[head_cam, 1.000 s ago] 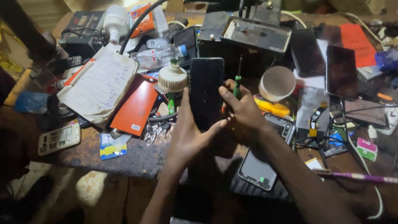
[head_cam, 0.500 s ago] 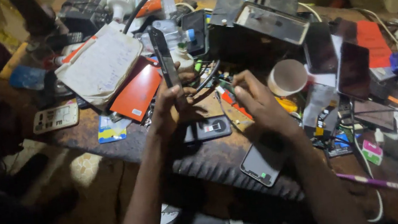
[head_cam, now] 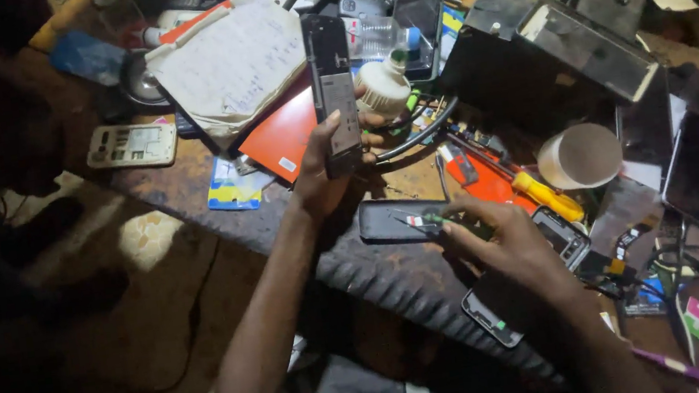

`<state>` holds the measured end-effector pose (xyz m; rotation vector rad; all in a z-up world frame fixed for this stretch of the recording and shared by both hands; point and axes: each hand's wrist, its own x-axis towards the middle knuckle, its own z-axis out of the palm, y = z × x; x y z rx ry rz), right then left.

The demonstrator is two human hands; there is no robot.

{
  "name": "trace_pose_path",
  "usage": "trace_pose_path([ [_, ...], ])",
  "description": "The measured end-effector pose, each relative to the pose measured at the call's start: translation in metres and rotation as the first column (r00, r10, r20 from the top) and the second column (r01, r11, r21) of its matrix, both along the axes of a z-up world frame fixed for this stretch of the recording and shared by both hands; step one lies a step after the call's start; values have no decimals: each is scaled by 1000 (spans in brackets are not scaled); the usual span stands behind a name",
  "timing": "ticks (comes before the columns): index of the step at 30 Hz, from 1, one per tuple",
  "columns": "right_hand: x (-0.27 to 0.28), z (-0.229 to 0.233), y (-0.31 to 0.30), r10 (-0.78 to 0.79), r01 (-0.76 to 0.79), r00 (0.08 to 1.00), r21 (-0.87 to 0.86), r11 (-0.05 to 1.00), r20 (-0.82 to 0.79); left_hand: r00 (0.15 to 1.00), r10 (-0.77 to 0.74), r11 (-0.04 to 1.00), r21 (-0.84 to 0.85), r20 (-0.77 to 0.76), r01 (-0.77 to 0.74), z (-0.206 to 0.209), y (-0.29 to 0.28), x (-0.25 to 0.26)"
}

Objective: Disassembling a smartphone using a screwdriver and testing the touchscreen functionality at a repair station.

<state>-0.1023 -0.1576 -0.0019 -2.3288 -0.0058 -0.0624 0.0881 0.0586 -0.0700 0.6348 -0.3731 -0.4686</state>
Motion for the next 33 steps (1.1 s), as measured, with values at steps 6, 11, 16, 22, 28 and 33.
trace_pose_path([
  [6, 0, -1, 7, -3, 4, 1000, -21, 1000, 31, 991, -33, 999, 39, -129, 38, 32, 14, -14],
  [11, 6, -32, -6, -32, 31, 999, 45, 999, 20, 992, -119, 989, -85, 31, 122, 10, 7, -11],
  [16, 5, -40, -8, -26, 25, 1000, 71, 997, 7, 987, -131, 985, -100, 89, 140, -4, 2, -4],
  [22, 3, -12, -46, -177, 156, 967, 125, 980, 181, 999, -45, 995, -86, 21, 46, 29, 21, -15],
  [28, -24, 23, -86, -473, 408, 848, 277, 870, 238, 996, 92, 954, -287, 1, -88, 35, 27, -20],
  [33, -32, 27, -104, -540, 381, 781, 446, 810, 313, 899, 406, 894, -132, -165, -428, -27, 21, -11],
])
